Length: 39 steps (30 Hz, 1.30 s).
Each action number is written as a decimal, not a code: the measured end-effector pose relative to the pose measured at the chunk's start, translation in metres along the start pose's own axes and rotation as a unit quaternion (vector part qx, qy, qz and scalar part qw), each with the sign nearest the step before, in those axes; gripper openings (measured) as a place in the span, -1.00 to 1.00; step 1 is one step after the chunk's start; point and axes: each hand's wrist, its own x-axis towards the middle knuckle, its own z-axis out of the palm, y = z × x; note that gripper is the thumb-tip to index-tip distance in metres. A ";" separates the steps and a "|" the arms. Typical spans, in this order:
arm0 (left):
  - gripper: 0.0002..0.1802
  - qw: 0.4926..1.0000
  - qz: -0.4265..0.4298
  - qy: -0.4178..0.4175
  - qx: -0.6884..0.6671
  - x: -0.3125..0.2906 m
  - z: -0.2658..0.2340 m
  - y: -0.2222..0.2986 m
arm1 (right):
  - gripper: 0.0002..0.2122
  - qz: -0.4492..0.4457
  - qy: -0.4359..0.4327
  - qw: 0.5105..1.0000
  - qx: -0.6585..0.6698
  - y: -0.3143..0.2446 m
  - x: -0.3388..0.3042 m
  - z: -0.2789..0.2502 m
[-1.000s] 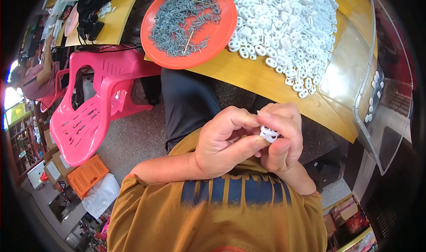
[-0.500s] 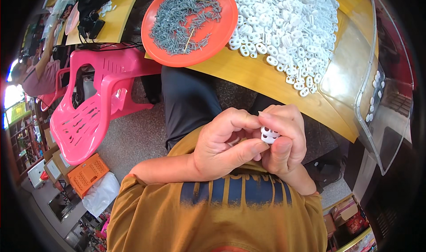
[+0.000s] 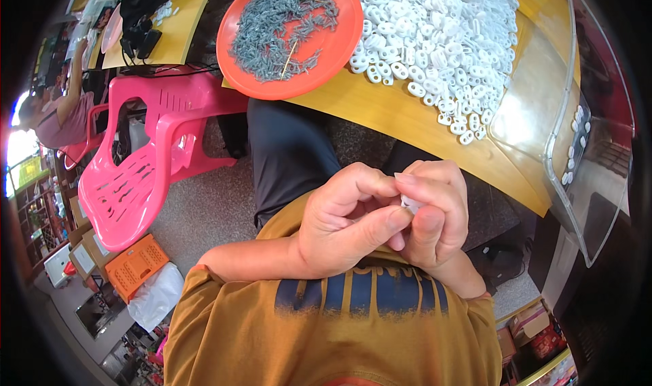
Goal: Manual assembly of small plastic components by inserting springs and pins.
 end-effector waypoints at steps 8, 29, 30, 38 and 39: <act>-0.89 1.000 0.002 0.030 0.007 0.002 0.004 -0.002 | -0.79 0.009 0.028 1.000 0.002 0.003 0.001 0.004; -0.77 0.999 -0.006 0.038 -0.003 0.005 0.006 0.015 | -0.67 -0.003 -0.055 0.993 -0.107 -0.020 0.016 -0.010; -0.77 0.999 -0.010 0.050 0.005 0.005 0.006 0.015 | -0.67 0.000 -0.055 0.992 -0.111 -0.021 0.016 -0.010; -0.74 0.995 0.005 0.048 0.092 -0.001 0.003 0.017 | -0.69 0.045 -0.071 0.995 -0.052 -0.023 0.014 -0.009; -0.72 0.995 0.017 0.054 0.084 -0.001 0.004 0.016 | -0.69 0.056 -0.078 0.995 -0.039 -0.023 0.014 -0.009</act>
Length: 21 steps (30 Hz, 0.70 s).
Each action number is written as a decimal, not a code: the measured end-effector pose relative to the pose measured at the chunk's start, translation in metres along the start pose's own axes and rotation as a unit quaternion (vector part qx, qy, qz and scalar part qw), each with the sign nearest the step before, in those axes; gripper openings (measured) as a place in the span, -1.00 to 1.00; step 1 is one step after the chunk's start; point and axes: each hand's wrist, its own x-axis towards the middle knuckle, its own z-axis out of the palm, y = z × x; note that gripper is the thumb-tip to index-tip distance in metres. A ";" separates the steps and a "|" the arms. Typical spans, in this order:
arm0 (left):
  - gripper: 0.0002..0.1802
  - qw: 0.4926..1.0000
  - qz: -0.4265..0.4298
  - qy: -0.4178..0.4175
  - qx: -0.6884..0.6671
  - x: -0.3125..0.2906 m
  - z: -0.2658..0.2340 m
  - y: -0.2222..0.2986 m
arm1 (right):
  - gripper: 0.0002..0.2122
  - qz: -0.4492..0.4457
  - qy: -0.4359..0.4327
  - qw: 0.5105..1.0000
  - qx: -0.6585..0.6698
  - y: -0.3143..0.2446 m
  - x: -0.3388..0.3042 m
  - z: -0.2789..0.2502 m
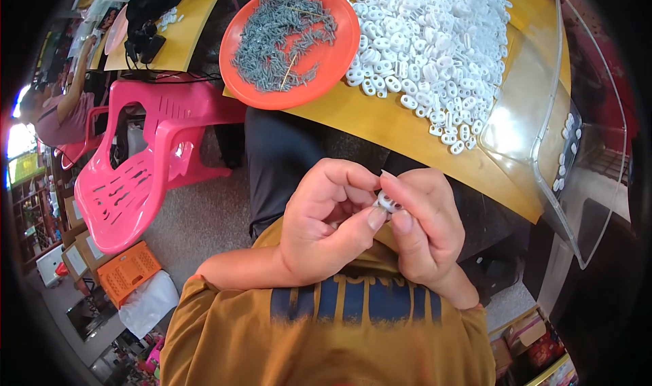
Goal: Manual assembly of small plastic components by inserting springs and pins.
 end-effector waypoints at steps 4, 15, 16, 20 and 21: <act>-0.70 0.999 -0.018 0.008 -0.030 -0.004 -0.001 -0.001 | -0.70 0.063 0.011 0.993 0.100 0.000 -0.004 0.002; -0.72 0.999 0.048 0.007 -0.001 -0.004 0.000 -0.006 | -0.76 0.098 0.018 0.990 0.100 -0.003 -0.004 0.004; -0.72 0.999 0.044 0.014 -0.005 -0.004 0.000 -0.006 | -0.76 0.099 0.019 0.990 0.100 -0.002 -0.005 0.003; -0.75 0.999 -0.018 0.014 -0.039 -0.002 -0.005 -0.005 | -0.76 0.215 0.021 0.933 0.287 0.001 -0.008 0.003; -0.75 0.998 -0.030 0.012 -0.047 -0.001 -0.006 -0.005 | -0.76 0.239 0.030 0.906 0.348 0.001 -0.008 0.003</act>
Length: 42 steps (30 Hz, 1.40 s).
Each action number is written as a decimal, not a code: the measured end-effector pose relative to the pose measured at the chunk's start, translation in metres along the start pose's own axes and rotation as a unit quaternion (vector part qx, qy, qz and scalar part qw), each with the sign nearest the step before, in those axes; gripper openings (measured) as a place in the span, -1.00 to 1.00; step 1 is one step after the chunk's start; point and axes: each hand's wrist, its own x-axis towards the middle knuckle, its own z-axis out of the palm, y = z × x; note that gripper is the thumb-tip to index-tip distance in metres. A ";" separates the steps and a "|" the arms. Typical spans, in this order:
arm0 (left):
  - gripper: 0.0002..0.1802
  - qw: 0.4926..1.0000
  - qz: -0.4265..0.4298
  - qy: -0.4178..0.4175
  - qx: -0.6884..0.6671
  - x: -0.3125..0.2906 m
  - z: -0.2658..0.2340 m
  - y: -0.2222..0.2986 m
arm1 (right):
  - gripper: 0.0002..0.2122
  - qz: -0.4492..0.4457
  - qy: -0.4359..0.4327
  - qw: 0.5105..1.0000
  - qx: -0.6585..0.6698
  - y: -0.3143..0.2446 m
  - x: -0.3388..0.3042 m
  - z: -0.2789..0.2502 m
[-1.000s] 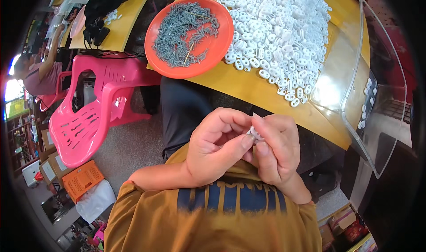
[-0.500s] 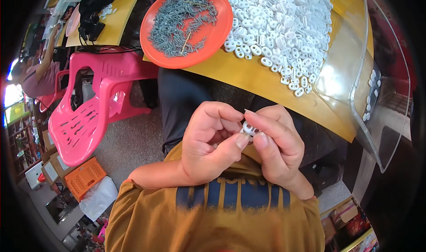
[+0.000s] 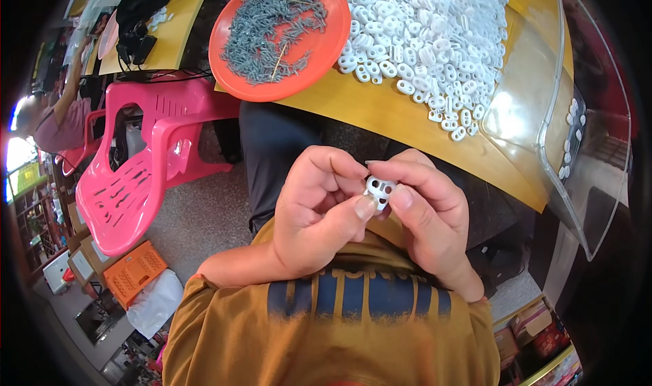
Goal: Manual assembly of small plastic components by inserting springs and pins.
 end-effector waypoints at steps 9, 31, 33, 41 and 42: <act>-0.76 0.997 -0.064 -0.027 -0.039 0.002 -0.008 0.004 | -0.75 0.037 -0.036 0.997 -0.050 -0.009 0.000 -0.005; -0.76 0.989 -0.120 -0.044 -0.079 0.003 -0.001 0.012 | -0.78 0.131 -0.003 0.981 0.140 -0.005 -0.003 -0.006; -0.76 0.989 -0.120 -0.045 -0.073 0.003 -0.003 0.011 | -0.78 0.122 -0.004 0.984 0.134 -0.005 -0.003 -0.006; -0.76 0.990 -0.126 -0.046 -0.050 0.003 -0.008 0.009 | -0.77 0.092 -0.005 0.988 0.120 -0.004 -0.002 -0.006; -0.76 0.990 -0.125 -0.047 -0.047 0.003 -0.008 0.008 | -0.77 0.097 -0.002 0.987 0.130 -0.005 -0.002 -0.006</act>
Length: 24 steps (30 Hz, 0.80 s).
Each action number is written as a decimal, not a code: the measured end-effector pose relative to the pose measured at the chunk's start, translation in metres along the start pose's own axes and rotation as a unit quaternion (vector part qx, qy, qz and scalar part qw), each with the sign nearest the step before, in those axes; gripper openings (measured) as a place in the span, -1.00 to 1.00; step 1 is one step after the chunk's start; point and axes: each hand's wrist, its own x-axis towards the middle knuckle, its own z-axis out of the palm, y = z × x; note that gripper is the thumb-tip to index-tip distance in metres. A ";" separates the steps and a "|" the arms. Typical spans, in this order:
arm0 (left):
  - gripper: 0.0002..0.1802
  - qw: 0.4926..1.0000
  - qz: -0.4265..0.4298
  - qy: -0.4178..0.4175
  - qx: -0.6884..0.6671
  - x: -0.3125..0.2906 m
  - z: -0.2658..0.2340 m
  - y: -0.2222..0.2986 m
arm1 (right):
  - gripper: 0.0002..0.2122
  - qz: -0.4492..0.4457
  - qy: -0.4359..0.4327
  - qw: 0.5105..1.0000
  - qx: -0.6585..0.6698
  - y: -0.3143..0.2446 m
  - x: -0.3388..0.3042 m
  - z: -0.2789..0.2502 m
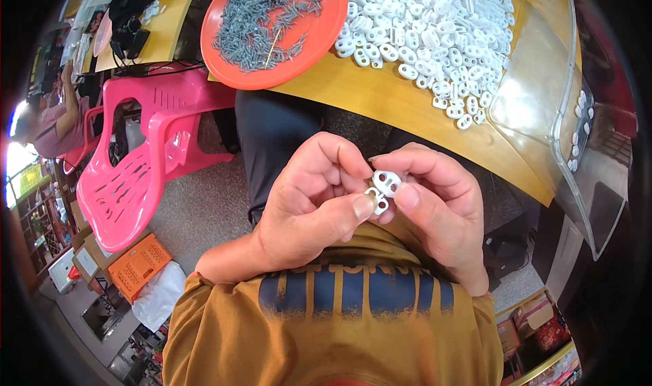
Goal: Manual assembly of small plastic components by inserting springs and pins.
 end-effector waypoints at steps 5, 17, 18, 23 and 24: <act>-0.80 1.000 0.013 -0.003 0.003 0.001 0.001 0.001 | -0.77 -0.004 -0.001 1.000 0.003 0.000 0.001 0.000; -0.82 0.993 0.084 0.001 0.087 -0.002 -0.011 0.000 | -0.75 -0.093 0.029 0.974 -0.206 -0.009 0.005 0.016; -0.84 0.991 0.093 0.008 0.093 -0.002 -0.011 0.001 | -0.76 -0.111 0.037 0.962 -0.248 -0.010 0.006 0.019; -0.88 0.984 0.107 0.036 0.139 -0.006 -0.016 0.004 | -0.76 -0.191 0.032 0.905 -0.378 -0.005 0.012 0.026; -0.90 0.976 0.130 0.040 0.168 -0.006 -0.017 0.004 | -0.75 -0.205 0.032 0.896 -0.392 -0.003 0.014 0.028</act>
